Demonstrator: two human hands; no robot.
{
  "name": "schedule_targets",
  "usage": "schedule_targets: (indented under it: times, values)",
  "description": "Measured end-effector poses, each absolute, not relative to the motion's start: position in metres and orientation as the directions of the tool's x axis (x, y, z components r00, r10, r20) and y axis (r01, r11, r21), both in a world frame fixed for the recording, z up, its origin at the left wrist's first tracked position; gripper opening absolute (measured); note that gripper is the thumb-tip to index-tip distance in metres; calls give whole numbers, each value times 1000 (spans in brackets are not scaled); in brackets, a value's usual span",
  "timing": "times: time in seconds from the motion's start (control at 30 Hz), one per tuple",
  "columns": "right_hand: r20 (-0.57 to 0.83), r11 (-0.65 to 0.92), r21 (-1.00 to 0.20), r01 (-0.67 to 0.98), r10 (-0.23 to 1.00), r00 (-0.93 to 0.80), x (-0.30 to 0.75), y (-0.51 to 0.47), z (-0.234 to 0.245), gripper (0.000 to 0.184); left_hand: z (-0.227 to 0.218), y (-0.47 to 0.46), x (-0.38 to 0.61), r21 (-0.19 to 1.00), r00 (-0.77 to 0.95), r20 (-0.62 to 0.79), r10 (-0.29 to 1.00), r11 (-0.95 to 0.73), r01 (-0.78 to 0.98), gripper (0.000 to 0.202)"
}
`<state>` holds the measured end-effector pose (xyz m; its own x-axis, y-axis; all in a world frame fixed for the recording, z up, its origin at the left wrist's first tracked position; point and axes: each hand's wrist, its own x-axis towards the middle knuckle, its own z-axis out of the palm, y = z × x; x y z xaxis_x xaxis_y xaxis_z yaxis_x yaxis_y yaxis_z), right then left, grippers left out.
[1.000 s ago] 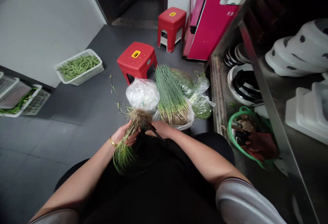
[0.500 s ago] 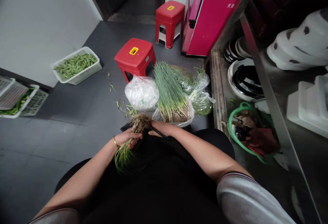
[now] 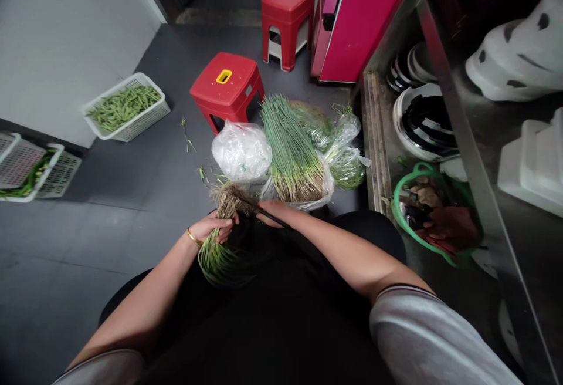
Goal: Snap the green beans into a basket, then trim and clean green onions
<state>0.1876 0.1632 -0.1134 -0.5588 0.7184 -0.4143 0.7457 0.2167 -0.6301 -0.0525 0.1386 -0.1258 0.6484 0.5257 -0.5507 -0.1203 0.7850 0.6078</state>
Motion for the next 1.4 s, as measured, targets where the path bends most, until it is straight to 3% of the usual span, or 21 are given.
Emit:
schedule_targets:
  times: [0.1,0.27,0.4,0.67,0.77,0.87,0.97,1.03,1.13,1.23,1.4]
  values:
    - [-424,198,-682,704,676,-602,191,168,-106,19,-119,143,-53,659,659,-519,545,746,-97,19]
    - [-411,99,-854,511,473,-779,207,174,-99,23,-114,147,-53,701,721,-467,512,712,-51,24]
    - [-306,185,-881,435,479,-823,207,177,-91,28,-117,146,-48,692,770,-505,391,716,90,29]
    - [-371,272,-729,628,615,-696,221,167,-92,27,-130,161,-19,648,779,-573,253,723,241,28]
    - [-426,156,-635,757,747,-511,251,160,-98,25,-142,181,17,638,770,-600,217,710,298,32]
    - [-540,-87,-494,865,810,-227,290,151,-108,22,-163,194,60,621,727,-653,212,699,354,35]
    - [-702,-348,-390,853,711,-30,329,144,-121,25,-184,196,87,647,672,-684,285,663,377,33]
    - [-734,-412,-397,820,679,-15,350,144,-129,28,-190,198,90,672,633,-687,357,643,368,33]
    - [-711,-416,-475,775,700,-60,369,149,-135,28,-178,203,74,730,565,-644,515,635,253,44]
    - [-693,-383,-522,763,711,-118,376,153,-138,26,-140,204,47,846,477,-511,715,517,132,49]
    - [-619,-164,-466,869,763,-187,367,156,-154,28,-67,191,18,930,432,-287,855,140,340,30]
